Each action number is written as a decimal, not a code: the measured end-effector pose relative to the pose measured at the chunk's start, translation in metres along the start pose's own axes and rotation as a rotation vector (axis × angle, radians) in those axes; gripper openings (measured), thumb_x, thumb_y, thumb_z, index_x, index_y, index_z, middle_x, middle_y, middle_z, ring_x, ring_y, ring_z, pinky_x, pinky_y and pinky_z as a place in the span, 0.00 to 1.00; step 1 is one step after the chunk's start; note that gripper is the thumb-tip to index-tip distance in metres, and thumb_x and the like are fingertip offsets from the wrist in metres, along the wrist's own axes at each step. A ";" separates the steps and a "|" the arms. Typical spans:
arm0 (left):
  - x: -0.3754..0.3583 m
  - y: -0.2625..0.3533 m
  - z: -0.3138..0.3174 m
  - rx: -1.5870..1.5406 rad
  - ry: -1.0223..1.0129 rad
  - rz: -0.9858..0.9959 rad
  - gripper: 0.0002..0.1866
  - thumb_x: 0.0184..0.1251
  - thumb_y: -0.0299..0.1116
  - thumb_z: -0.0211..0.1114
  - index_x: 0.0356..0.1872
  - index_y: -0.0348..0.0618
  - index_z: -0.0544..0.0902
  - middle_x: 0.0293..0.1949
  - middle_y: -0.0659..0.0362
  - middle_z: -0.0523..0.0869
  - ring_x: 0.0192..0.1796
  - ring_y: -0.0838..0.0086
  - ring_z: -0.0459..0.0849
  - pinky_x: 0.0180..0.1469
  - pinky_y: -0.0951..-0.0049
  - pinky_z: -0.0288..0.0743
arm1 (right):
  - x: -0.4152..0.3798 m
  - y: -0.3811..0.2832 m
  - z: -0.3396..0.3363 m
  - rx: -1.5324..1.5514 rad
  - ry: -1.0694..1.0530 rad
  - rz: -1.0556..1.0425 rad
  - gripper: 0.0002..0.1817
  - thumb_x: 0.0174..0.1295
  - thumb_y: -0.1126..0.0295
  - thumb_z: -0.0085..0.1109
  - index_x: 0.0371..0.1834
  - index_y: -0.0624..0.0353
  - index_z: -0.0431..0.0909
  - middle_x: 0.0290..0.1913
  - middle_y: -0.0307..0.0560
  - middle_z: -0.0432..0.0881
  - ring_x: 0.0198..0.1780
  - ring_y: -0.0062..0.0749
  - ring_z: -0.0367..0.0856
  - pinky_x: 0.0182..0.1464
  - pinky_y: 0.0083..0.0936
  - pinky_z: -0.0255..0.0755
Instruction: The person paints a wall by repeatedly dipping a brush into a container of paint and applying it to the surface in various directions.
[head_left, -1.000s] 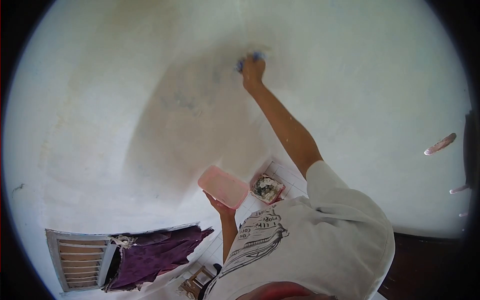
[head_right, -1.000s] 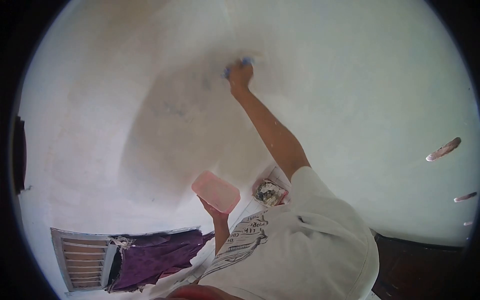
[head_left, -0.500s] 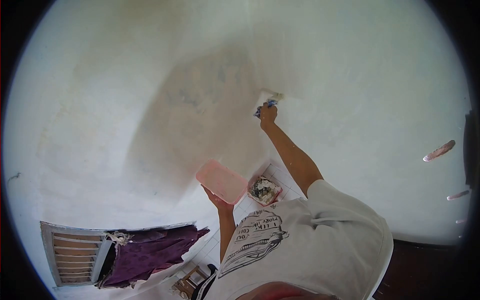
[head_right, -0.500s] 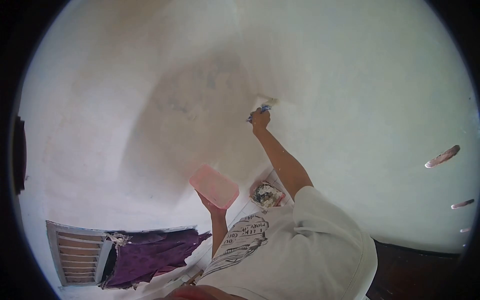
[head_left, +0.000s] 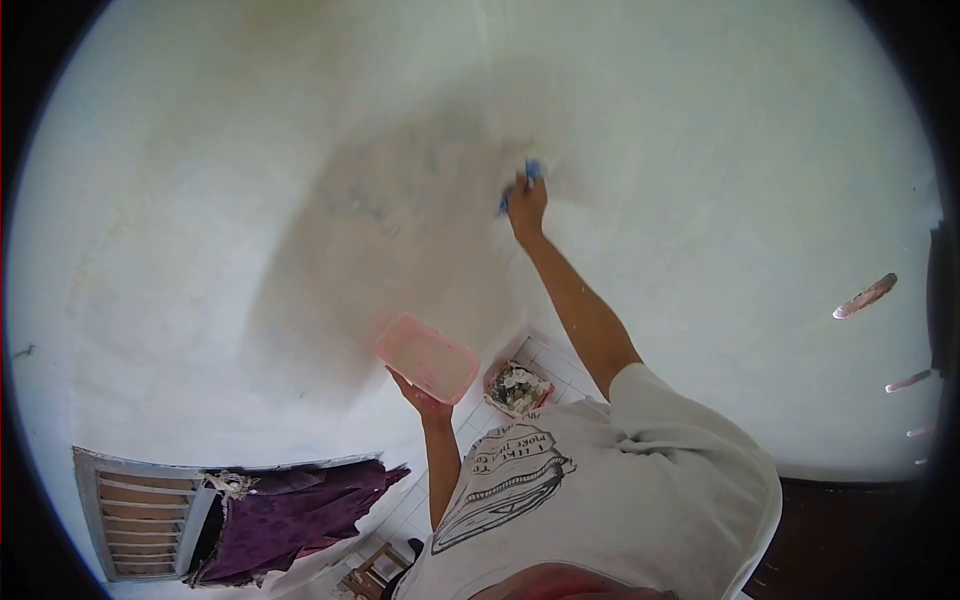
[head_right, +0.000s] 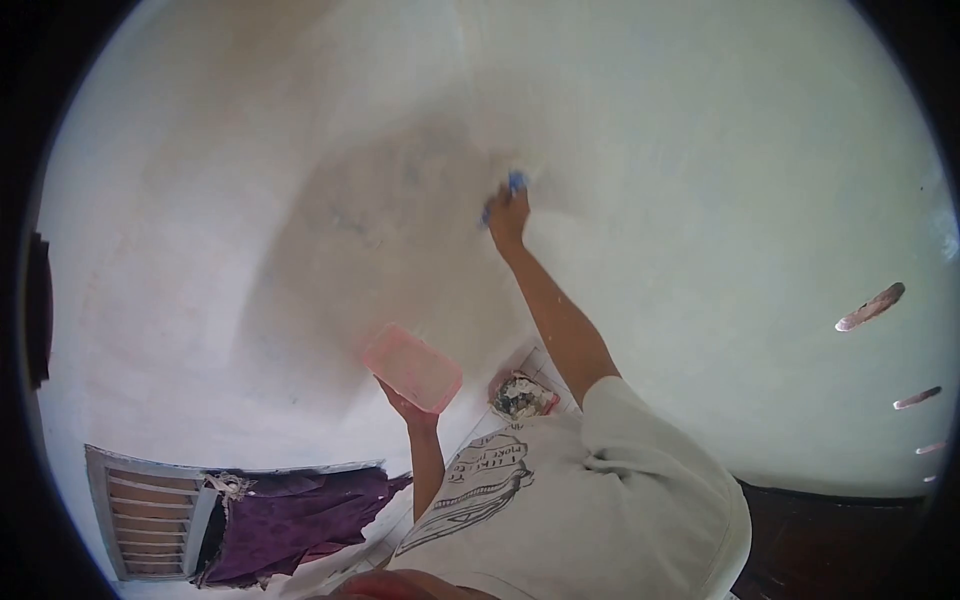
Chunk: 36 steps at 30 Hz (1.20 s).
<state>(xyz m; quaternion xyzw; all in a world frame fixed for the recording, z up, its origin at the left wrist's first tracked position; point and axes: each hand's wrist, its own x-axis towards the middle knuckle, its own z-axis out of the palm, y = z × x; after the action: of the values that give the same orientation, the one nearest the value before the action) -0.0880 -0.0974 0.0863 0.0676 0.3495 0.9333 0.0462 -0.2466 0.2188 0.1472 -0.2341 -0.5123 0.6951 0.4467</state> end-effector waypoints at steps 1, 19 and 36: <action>-0.003 -0.001 0.003 0.169 -0.016 0.184 0.31 0.79 0.63 0.47 0.71 0.54 0.70 0.60 0.59 0.82 0.61 0.62 0.82 0.62 0.53 0.81 | -0.011 0.046 -0.016 -0.118 0.038 0.085 0.14 0.74 0.72 0.51 0.59 0.66 0.74 0.29 0.46 0.82 0.28 0.27 0.81 0.27 0.31 0.76; 0.007 -0.012 -0.023 -0.241 0.004 -0.277 0.33 0.78 0.64 0.46 0.72 0.54 0.69 0.64 0.59 0.79 0.64 0.60 0.79 0.66 0.52 0.78 | -0.002 0.039 -0.009 -0.088 0.022 -0.083 0.10 0.76 0.68 0.51 0.54 0.60 0.73 0.27 0.42 0.80 0.25 0.24 0.78 0.25 0.26 0.73; -0.005 -0.011 -0.027 -0.284 -0.040 -0.324 0.34 0.78 0.65 0.46 0.71 0.51 0.70 0.62 0.55 0.81 0.62 0.59 0.82 0.63 0.50 0.79 | 0.016 -0.054 0.035 0.036 -0.036 -0.195 0.09 0.76 0.69 0.50 0.52 0.61 0.75 0.28 0.38 0.77 0.29 0.19 0.75 0.29 0.22 0.69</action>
<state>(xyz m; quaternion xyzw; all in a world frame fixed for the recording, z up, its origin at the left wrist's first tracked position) -0.0870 -0.1072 0.0584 0.0218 0.2200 0.9520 0.2116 -0.2615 0.2191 0.2122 -0.1624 -0.5282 0.6615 0.5070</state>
